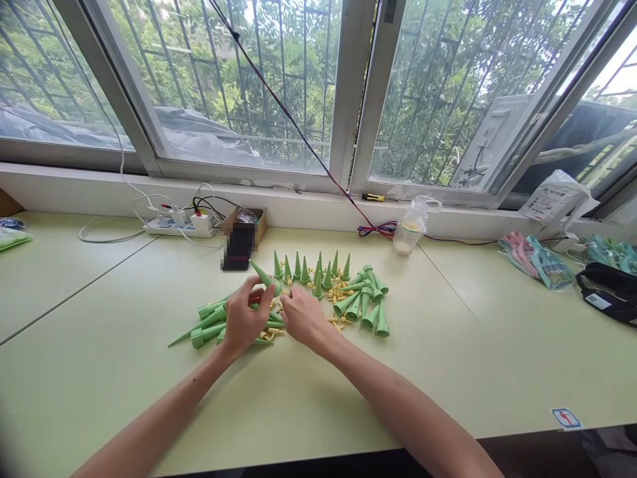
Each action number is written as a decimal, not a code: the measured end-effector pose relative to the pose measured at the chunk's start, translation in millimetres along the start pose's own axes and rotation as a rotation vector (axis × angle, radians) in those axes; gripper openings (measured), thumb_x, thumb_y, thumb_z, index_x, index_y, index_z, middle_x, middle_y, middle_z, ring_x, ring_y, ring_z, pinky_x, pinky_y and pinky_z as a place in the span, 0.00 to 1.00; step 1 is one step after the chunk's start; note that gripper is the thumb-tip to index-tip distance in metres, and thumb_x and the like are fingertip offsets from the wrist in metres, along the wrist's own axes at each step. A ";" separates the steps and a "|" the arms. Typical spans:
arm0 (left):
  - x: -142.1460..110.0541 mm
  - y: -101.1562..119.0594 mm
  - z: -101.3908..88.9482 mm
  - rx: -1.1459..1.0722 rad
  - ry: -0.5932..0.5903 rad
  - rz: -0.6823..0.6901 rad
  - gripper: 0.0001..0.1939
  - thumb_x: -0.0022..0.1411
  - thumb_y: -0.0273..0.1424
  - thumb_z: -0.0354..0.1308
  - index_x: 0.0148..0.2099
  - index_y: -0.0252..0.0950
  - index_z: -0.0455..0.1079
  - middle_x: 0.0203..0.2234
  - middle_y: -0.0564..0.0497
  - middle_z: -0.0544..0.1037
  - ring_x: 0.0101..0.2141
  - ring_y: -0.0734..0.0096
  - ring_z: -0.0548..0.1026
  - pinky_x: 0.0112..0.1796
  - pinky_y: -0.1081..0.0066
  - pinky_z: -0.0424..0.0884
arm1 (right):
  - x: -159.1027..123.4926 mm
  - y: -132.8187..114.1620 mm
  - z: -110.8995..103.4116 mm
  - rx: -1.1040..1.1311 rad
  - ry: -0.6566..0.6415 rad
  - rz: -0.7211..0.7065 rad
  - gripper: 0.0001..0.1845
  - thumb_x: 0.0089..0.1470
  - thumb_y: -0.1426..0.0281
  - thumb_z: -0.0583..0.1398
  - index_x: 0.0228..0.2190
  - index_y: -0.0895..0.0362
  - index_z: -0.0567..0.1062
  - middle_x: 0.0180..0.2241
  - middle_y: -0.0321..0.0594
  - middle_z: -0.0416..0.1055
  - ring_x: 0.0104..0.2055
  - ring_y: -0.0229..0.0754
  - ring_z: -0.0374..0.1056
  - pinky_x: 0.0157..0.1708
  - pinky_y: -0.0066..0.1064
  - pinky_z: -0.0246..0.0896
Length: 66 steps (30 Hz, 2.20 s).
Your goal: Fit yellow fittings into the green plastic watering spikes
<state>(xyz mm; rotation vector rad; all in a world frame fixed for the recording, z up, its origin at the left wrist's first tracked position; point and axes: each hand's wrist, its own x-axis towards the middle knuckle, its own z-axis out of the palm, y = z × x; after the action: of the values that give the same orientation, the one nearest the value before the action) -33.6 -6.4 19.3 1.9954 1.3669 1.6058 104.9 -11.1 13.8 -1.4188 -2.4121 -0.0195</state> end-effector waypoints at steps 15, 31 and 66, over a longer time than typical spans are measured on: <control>-5.9 5.8 3.5 -0.021 -0.003 -0.001 0.08 0.63 0.36 0.54 0.40 0.37 0.67 0.26 0.53 0.74 0.24 0.73 0.74 0.26 0.75 0.70 | -11.2 8.7 5.2 -0.080 0.052 0.035 0.18 0.46 0.90 0.51 0.32 0.58 0.67 0.34 0.46 0.67 0.35 0.45 0.62 0.23 0.28 0.57; -23.1 11.0 21.8 -0.227 -0.324 -0.092 0.09 0.65 0.36 0.51 0.44 0.38 0.66 0.24 0.53 0.71 0.20 0.75 0.69 0.23 0.74 0.68 | -60.5 42.3 -3.6 0.506 0.421 0.031 0.08 0.65 0.70 0.49 0.37 0.57 0.67 0.30 0.39 0.69 0.30 0.39 0.65 0.32 0.29 0.61; -18.1 1.7 24.9 -0.091 -0.384 0.107 0.09 0.66 0.34 0.51 0.43 0.35 0.66 0.31 0.51 0.74 0.21 0.78 0.68 0.24 0.76 0.67 | -60.5 35.6 -5.7 0.844 0.340 0.126 0.12 0.64 0.63 0.52 0.32 0.56 0.69 0.27 0.37 0.69 0.24 0.35 0.65 0.25 0.26 0.62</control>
<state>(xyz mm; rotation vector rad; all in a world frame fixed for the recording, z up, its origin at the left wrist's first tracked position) -10.6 -12.4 -0.3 2.2063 1.0409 1.2123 163.6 -45.4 -4.5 -1.0385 -1.7099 0.6492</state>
